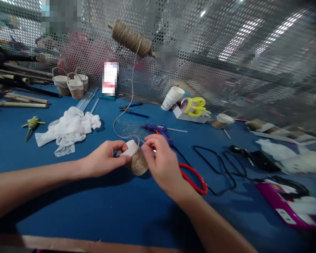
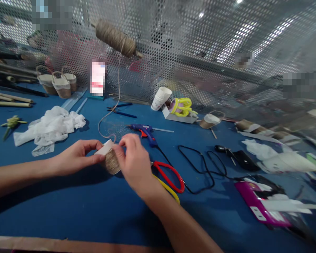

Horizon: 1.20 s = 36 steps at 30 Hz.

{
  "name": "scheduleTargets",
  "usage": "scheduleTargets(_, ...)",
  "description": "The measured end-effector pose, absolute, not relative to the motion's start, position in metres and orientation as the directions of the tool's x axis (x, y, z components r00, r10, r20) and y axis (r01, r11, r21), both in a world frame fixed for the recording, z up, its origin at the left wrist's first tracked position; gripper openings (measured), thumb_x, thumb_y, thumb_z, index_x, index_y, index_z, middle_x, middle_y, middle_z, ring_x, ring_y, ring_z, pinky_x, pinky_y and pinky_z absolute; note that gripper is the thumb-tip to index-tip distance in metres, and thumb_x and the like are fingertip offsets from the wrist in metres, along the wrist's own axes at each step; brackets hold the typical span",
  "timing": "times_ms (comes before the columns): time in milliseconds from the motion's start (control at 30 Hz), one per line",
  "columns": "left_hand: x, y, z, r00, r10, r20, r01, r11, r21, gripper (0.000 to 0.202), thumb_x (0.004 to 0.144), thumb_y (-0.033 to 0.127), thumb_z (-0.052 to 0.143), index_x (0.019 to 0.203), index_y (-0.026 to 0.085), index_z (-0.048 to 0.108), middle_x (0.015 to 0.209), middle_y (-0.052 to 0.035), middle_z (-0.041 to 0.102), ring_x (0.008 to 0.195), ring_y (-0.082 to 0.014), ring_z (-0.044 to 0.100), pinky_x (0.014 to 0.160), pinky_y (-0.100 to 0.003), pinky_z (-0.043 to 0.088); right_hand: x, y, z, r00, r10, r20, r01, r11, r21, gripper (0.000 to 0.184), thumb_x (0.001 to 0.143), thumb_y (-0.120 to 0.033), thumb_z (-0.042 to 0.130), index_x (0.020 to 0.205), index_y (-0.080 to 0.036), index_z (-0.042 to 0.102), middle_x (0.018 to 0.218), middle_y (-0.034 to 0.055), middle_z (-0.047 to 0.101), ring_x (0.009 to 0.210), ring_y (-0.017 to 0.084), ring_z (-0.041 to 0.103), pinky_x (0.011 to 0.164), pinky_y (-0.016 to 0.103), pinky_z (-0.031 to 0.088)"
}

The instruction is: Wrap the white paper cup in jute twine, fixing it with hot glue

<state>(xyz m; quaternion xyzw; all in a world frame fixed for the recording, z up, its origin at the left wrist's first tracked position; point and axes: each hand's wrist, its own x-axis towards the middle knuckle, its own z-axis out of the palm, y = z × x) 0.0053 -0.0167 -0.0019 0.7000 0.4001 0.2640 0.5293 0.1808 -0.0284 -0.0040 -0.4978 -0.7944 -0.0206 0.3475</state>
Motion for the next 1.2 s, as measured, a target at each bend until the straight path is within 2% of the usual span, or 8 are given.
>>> scheduleTargets(133,0.004,-0.016,-0.006,0.527,0.848,-0.059,0.312,-0.128,0.942,0.016,0.072,0.029,0.049,0.068,0.013,0.048,0.063,0.0024,0.044,0.059,-0.0094,0.037,0.055,-0.021,0.03,0.216,0.003,0.003,0.018,0.935,0.355,0.967,0.074,-0.244,0.019,0.084,-0.029,0.04,0.084,-0.014,0.052,0.094,0.0121,0.054,0.091,0.021,0.051,0.08,0.033,0.041)
scheduleTargets(233,0.005,-0.017,-0.007,0.539,0.841,-0.051,0.326,-0.153,0.933,0.015,0.072,0.027,0.048,0.069,0.013,0.049,0.065,0.0016,0.046,0.061,-0.0098,0.038,0.057,-0.022,0.031,0.24,0.031,-0.004,0.083,0.972,0.22,0.974,-0.033,-0.223,0.02,0.078,-0.024,0.051,0.088,-0.008,0.056,0.095,0.0181,0.056,0.097,0.028,0.051,0.082,0.04,0.04)
scheduleTargets(333,0.007,-0.018,-0.005,0.564,0.825,-0.036,0.33,-0.185,0.926,0.015,0.073,0.027,0.047,0.07,0.013,0.049,0.067,0.0004,0.048,0.063,-0.0107,0.04,0.059,-0.022,0.034,0.251,0.05,-0.012,0.083,0.995,0.057,0.969,-0.067,-0.237,0.022,0.079,-0.026,0.054,0.095,-0.012,0.056,0.098,0.0102,0.057,0.088,0.02,0.056,0.075,0.037,0.045)
scheduleTargets(433,0.008,-0.016,-0.002,0.573,0.818,-0.043,0.351,-0.198,0.915,0.015,0.073,0.027,0.046,0.072,0.013,0.05,0.069,-0.0004,0.05,0.065,-0.0116,0.043,0.06,-0.022,0.035,0.247,0.05,-0.011,0.068,0.997,0.023,0.954,-0.058,-0.294,0.026,0.082,-0.029,0.05,0.102,-0.014,0.054,0.106,0.0086,0.055,0.091,0.019,0.054,0.077,0.039,0.044)
scheduleTargets(600,0.012,-0.015,0.003,0.593,0.801,-0.078,0.352,-0.171,0.92,0.015,0.071,0.028,0.048,0.07,0.013,0.05,0.069,0.0,0.051,0.065,-0.0118,0.045,0.063,-0.023,0.037,0.217,0.016,0.004,-0.122,0.992,-0.03,0.845,0.088,-0.528,0.04,0.084,-0.043,0.038,0.077,-0.015,0.066,0.084,0.0096,0.065,0.083,0.021,0.059,0.075,0.036,0.044)
scheduleTargets(733,0.024,-0.024,0.004,0.598,0.795,-0.101,0.317,-0.12,0.941,0.013,0.069,0.026,0.049,0.069,0.013,0.049,0.068,0.0005,0.05,0.065,-0.0121,0.045,0.061,-0.023,0.036,0.195,-0.008,0.008,-0.33,0.937,-0.115,0.657,0.14,-0.741,0.062,0.088,-0.048,0.013,0.087,-0.017,0.066,0.081,0.0055,0.068,0.075,0.014,0.062,0.067,0.028,0.048)
scheduleTargets(833,0.031,-0.033,-0.002,0.574,0.815,-0.074,0.27,-0.104,0.957,0.013,0.069,0.026,0.048,0.067,0.013,0.048,0.064,0.0018,0.047,0.061,-0.0108,0.042,0.059,-0.022,0.034,0.19,-0.015,0.006,-0.414,0.906,-0.088,0.45,0.12,-0.885,0.057,0.088,-0.049,0.016,0.101,-0.017,0.061,0.09,0.0061,0.067,0.081,0.014,0.06,0.072,0.029,0.047)
scheduleTargets(1200,0.026,-0.043,-0.026,0.626,0.779,-0.021,0.131,-0.078,0.988,0.014,0.073,0.026,0.05,0.073,0.012,0.049,0.07,0.0005,0.048,0.064,-0.0105,0.043,0.063,-0.023,0.036,0.188,-0.029,0.007,-0.439,0.896,0.068,0.407,0.266,-0.874,0.025,0.083,-0.029,0.044,0.085,-0.015,0.064,0.095,0.0067,0.063,0.09,0.014,0.057,0.082,0.03,0.043)
